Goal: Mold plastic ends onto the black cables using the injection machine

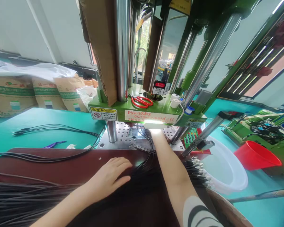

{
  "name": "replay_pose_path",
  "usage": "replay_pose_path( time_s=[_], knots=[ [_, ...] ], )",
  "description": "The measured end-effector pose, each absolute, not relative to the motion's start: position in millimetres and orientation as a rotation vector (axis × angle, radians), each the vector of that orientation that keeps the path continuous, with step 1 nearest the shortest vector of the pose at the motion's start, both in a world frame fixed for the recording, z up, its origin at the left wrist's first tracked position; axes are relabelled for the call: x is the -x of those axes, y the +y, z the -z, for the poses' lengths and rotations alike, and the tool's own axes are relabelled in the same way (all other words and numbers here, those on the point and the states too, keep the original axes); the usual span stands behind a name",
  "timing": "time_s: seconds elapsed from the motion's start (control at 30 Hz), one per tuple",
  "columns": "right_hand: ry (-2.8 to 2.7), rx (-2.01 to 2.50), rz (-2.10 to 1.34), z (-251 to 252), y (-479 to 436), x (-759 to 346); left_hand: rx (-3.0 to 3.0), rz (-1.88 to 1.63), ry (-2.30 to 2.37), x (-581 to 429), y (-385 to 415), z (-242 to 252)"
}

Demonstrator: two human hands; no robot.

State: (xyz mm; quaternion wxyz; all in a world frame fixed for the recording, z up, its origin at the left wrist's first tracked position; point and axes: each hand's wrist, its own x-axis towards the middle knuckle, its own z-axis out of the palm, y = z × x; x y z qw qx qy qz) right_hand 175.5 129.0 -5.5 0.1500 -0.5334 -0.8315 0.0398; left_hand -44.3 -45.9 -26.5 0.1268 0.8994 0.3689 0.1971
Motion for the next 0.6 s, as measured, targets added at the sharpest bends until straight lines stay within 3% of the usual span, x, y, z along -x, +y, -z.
replay_pose_path(
  time_s=[0.6],
  knots=[
    [-2.385,1.845,0.192,32.2,108.2,-123.3,-2.516,-1.031,1.366,68.3,-117.7,69.5]
  ],
)
